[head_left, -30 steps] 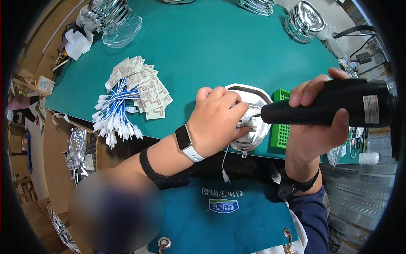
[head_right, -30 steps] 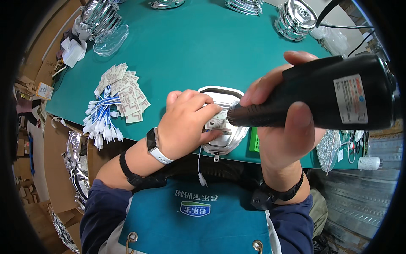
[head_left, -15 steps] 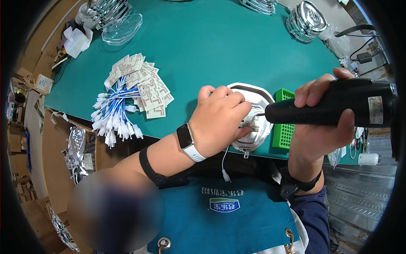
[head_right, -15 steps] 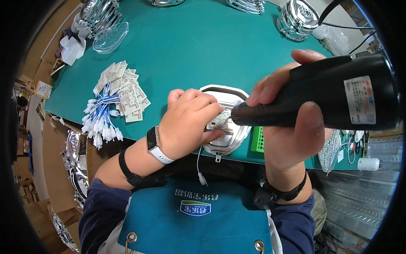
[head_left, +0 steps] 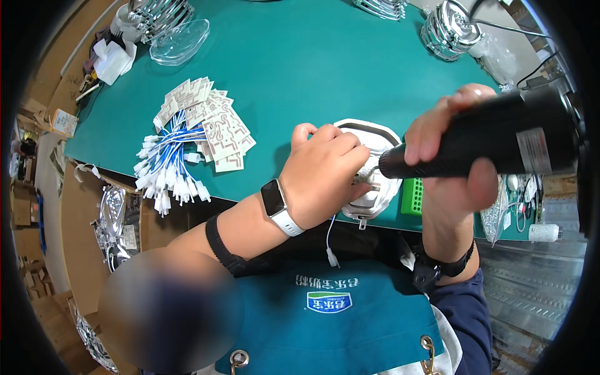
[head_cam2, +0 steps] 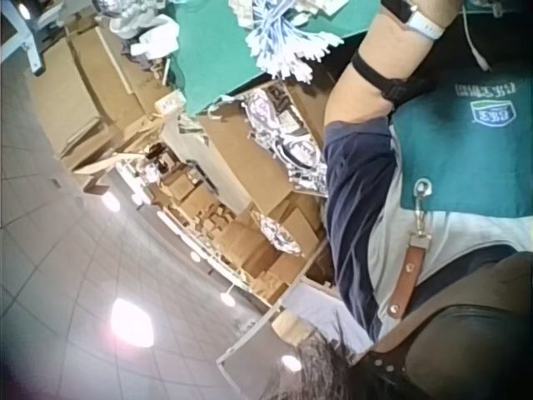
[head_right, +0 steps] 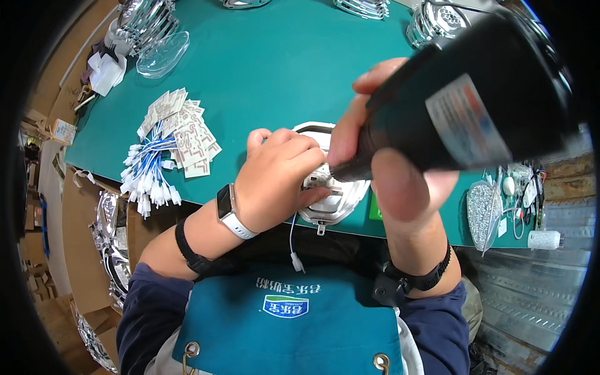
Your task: The worker is assembling and securing internal metal and electrical components into polished metal housings using a power screwdriver.
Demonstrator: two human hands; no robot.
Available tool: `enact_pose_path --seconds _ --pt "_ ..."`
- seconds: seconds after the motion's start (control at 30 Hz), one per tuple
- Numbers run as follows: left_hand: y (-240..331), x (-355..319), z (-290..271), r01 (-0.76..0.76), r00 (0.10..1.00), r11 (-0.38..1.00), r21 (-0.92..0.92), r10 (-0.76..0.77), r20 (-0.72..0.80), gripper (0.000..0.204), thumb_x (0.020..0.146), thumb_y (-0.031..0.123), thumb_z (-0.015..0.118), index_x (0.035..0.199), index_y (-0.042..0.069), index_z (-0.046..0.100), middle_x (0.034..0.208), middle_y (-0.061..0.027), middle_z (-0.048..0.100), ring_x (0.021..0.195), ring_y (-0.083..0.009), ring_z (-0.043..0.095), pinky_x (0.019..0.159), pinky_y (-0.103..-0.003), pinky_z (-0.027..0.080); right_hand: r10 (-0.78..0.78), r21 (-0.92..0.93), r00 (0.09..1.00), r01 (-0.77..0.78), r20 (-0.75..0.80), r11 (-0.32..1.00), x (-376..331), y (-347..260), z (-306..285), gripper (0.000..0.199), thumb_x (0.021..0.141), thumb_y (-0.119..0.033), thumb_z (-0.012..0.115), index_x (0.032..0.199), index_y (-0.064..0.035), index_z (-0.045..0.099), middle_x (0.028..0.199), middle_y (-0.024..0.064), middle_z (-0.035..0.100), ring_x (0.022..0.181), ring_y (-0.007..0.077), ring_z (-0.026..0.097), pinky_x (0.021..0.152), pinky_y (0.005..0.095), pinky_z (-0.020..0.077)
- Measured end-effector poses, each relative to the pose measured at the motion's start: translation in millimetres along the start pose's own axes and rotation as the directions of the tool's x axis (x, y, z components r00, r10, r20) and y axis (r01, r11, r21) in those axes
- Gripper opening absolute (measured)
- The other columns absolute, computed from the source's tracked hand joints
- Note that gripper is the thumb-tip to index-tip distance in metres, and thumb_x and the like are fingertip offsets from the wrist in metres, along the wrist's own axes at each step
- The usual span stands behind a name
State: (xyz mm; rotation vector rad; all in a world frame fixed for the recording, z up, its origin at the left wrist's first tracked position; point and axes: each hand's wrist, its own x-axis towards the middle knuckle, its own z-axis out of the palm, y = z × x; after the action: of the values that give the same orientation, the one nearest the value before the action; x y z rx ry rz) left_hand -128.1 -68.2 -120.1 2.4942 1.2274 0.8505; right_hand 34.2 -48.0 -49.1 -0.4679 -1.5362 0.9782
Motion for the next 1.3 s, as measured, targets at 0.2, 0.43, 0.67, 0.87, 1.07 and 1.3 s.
enact_pose_path --seconds 0.2,0.43,0.67,0.87,1.07,1.3 --pt "1 1 3 -0.004 1.0 0.999 0.053 0.004 0.001 0.039 0.064 0.024 0.079 0.096 0.014 0.059 0.095 0.0015 0.058 0.095 -0.0202 0.054 0.084 -0.043 0.032 -0.014 -0.047 0.998 0.012 -0.055 0.999 1 -10 -6 0.065 0.083 -0.049 0.057 0.12 0.0029 0.042 0.071 0.009 0.05 0.059 0.0166 0.049 0.054 0.029 0.0424" --pt "2 2 5 -0.03 0.998 0.998 0.049 0.033 -0.062 0.038 0.064 0.03 0.077 0.093 0.012 0.061 0.091 -0.002 0.059 0.094 -0.0218 0.054 0.086 -0.042 0.032 -0.168 0.165 0.965 0.202 -0.202 0.965 -41 -72 -90 0.063 0.081 -0.044 0.056 0.123 0.0016 0.043 0.074 0.0063 0.043 0.063 0.0164 0.045 0.063 0.0293 0.0352" --pt "4 5 6 -0.052 0.998 0.998 0.045 0.054 -0.036 0.044 0.057 0.028 0.081 0.091 0.009 0.061 0.09 -0.0032 0.059 0.091 -0.0236 0.054 0.086 -0.042 0.032 -0.049 -0.022 0.884 0.044 -0.465 0.999 -73 -63 -115 0.057 0.085 -0.043 0.051 0.12 0.0007 0.041 0.073 0.0103 0.049 0.061 0.0202 0.052 0.06 0.0308 0.0425" --pt "5 5 1 -0.062 0.998 0.998 0.026 0.062 -0.014 0.039 0.063 0.028 0.078 0.093 0.009 0.061 0.089 -0.0031 0.058 0.091 -0.0227 0.053 0.085 -0.041 0.031 -0.044 -0.076 0.863 0.006 -0.504 0.997 -81 -57 -116 0.059 0.083 -0.047 0.052 0.118 -0.0006 0.04 0.069 0.0087 0.049 0.057 0.019 0.052 0.057 0.0302 0.0417" --pt "8 7 -2 -0.063 0.998 0.998 0.018 0.063 0.012 0.037 0.064 0.025 0.075 0.093 0.009 0.062 0.09 -0.0032 0.059 0.092 -0.023 0.054 0.085 -0.041 0.031 -0.123 0.275 0.986 0.088 0.115 0.957 -63 -45 -148 0.066 0.078 -0.05 0.063 0.116 -0.0013 0.042 0.065 0.0063 0.049 0.05 0.0153 0.05 0.047 0.0249 0.0396" --pt "5 6 0 -0.052 0.999 0.999 -0.01 0.052 0.013 0.039 0.06 0.02 0.078 0.095 0.008 0.062 0.09 -0.0048 0.061 0.092 -0.0243 0.056 0.086 -0.04 0.032 -0.207 -0.344 0.819 0.012 -0.536 0.939 -78 -51 -80 0.052 0.087 -0.028 0.057 0.121 0.0079 0.039 0.074 0.0118 0.051 0.067 0.0193 0.054 0.064 0.0316 0.0469"
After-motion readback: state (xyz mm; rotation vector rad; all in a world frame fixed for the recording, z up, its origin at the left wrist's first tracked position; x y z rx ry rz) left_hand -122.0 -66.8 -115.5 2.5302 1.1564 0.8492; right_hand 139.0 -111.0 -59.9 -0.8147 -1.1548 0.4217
